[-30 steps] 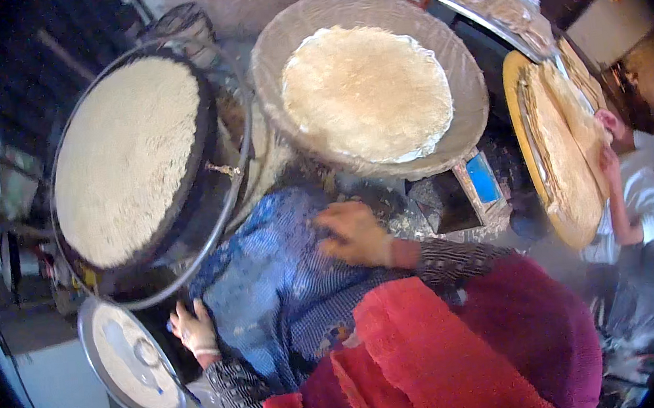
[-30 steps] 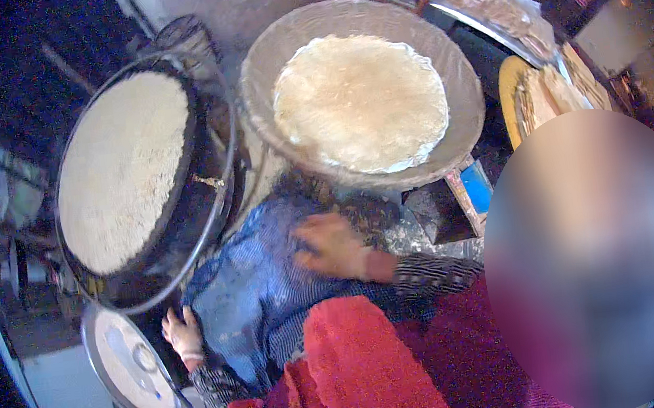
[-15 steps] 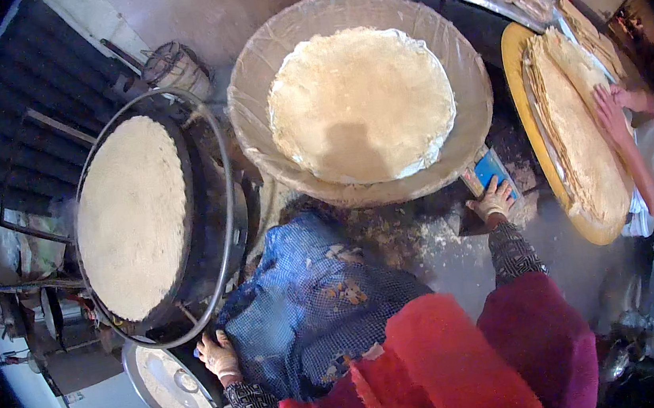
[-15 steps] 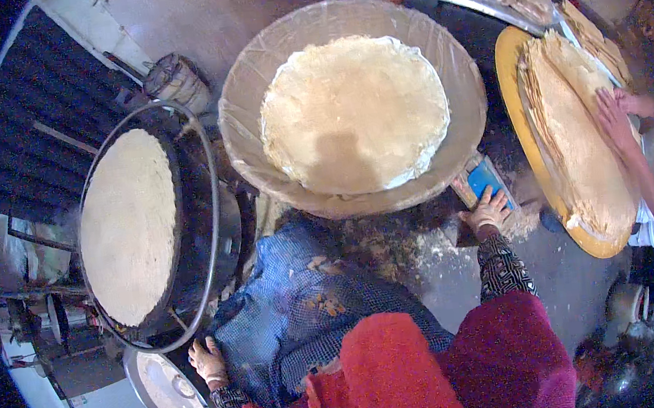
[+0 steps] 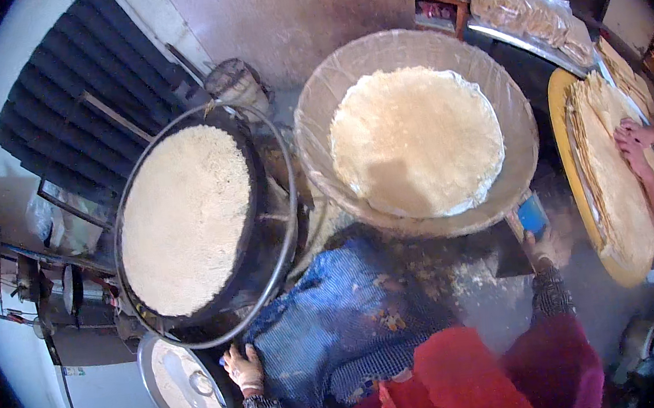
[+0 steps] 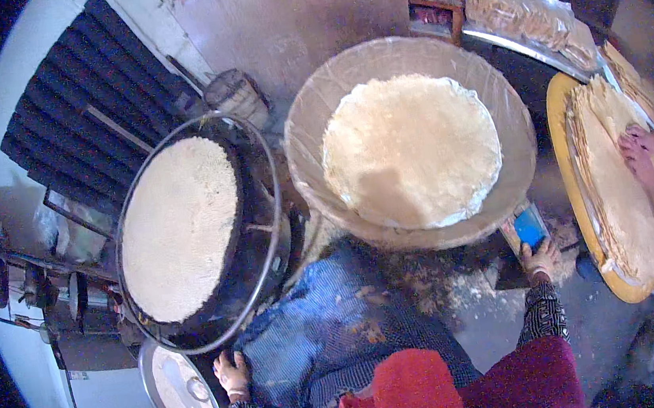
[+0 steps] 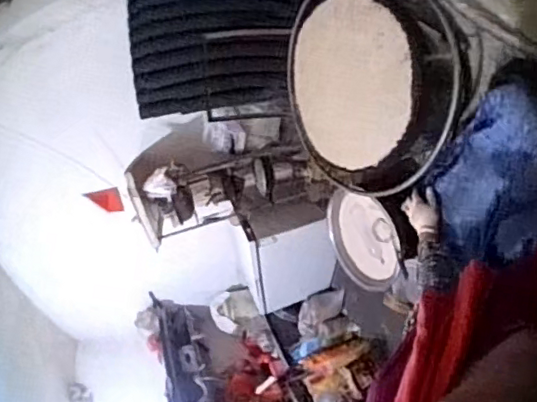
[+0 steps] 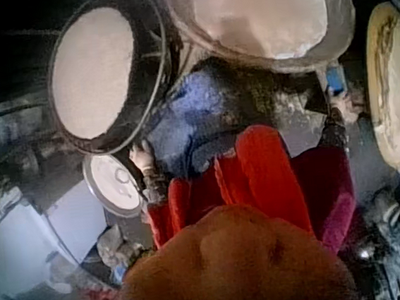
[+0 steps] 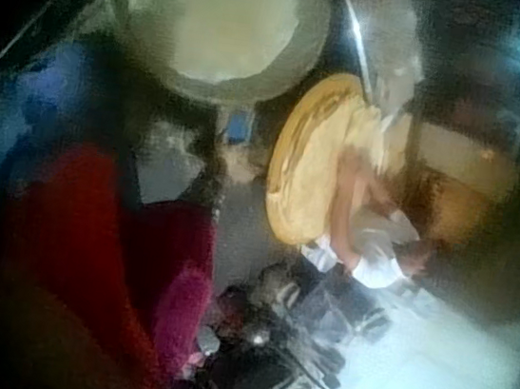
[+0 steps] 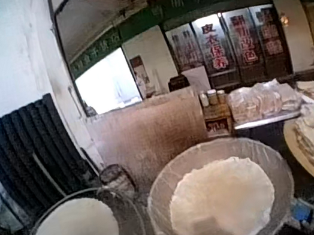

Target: The person cleans a large griddle using a blue scraper and a cloth, then pours batter from a bowl onto the griddle and spreads it into a thin layer using a long wooden stick.

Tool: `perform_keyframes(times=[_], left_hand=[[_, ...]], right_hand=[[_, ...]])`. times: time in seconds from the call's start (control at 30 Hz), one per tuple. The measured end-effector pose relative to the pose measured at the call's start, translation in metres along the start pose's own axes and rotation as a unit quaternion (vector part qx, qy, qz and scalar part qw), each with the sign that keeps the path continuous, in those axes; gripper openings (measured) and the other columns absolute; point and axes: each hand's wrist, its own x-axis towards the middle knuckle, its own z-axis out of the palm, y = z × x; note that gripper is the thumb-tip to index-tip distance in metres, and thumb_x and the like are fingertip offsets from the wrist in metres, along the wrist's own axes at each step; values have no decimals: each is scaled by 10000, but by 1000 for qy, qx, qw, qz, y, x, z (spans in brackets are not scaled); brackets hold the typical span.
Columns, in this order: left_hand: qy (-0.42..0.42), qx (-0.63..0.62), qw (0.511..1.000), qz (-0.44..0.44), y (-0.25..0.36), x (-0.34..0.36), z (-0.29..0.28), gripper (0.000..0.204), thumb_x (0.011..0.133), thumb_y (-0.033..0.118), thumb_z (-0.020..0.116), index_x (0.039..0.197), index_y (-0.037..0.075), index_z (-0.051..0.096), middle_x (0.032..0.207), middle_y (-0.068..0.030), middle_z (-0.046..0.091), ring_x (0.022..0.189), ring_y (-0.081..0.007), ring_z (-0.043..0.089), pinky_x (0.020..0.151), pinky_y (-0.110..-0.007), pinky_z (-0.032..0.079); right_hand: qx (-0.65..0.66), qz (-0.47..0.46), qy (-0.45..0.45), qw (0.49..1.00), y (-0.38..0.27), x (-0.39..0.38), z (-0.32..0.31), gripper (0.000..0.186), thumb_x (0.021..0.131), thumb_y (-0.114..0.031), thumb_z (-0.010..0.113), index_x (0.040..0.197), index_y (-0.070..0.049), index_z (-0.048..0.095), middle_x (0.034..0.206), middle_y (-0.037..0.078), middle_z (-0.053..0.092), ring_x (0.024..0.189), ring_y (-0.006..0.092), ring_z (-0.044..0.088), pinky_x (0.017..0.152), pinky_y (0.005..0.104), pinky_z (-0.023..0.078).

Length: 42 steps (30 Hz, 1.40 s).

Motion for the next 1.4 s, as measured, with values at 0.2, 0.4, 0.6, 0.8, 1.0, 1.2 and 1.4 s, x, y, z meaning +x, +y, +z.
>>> perform_keyframes(times=[0.2, 0.4, 0.6, 0.8, 1.0, 1.2, 1.4], left_hand=[[-24, 13, 999, -43, 18, -1, 2, 551, 861, 397, 616, 1297, 74, 521, 1323, -196, 473, 1195, -410, 455, 1008, -471, 395], [-29, 37, 996, -74, 21, -14, -9, 570, 853, 412, 624, 1307, 84, 519, 1327, -179, 470, 1206, -405, 448, 992, -476, 410], [-25, 52, 996, -61, 14, -19, -6, 571, 871, 431, 590, 1308, 70, 519, 1341, -205, 454, 1203, -415, 456, 1011, -483, 395], [7, 15, 999, -27, 18, -10, -12, 584, 866, 458, 570, 1300, 69, 527, 1290, -222, 508, 1157, -415, 502, 979, -481, 416], [-5, 14, 997, -72, 20, -6, -11, 572, 847, 494, 587, 1266, 105, 562, 1255, -173, 524, 1165, -407, 485, 957, -505, 414], [-4, -9, 995, -101, 14, -17, -17, 549, 851, 472, 597, 1253, 99, 570, 1273, -162, 519, 1182, -390, 467, 976, -496, 390], [79, -36, 994, -61, -8, -26, -7, 570, 809, 418, 666, 1253, 87, 533, 1251, -170, 523, 1207, -388, 441, 1024, -495, 329]], right_hand=[[-60, 81, -48, 994, 2, 25, 17, 1120, 730, -709, 581, 1522, -95, 80, 1563, 220, 110, 1443, 391, 100, 1126, 590, 127], [-83, 52, -59, 993, -18, 38, -24, 990, 733, -625, 640, 1473, -91, 255, 1398, 225, 417, 1288, 395, 402, 1040, 513, 356], [92, -128, 82, 984, 11, 5, -19, 538, 793, -129, 674, 1302, -64, 512, 1177, 223, 562, 1014, 412, 562, 862, 459, 476], [208, -270, -66, 938, -14, -138, 6, 356, 831, -239, 711, 1127, -57, 638, 891, 164, 641, 817, 321, 616, 795, 406, 494], [381, -615, -86, 685, -212, -224, -53, 387, 728, 16, 648, 1113, -23, 648, 1210, 159, 584, 1026, 319, 609, 920, 401, 458], [417, -785, -163, 427, -434, -347, -63, 363, 632, 10, 570, 925, -143, 721, 965, 79, 699, 966, 282, 626, 890, 412, 449], [288, -827, 49, 480, -527, -399, -13, 288, 649, -46, 595, 877, -198, 686, 911, -36, 657, 920, 208, 591, 886, 412, 373]])
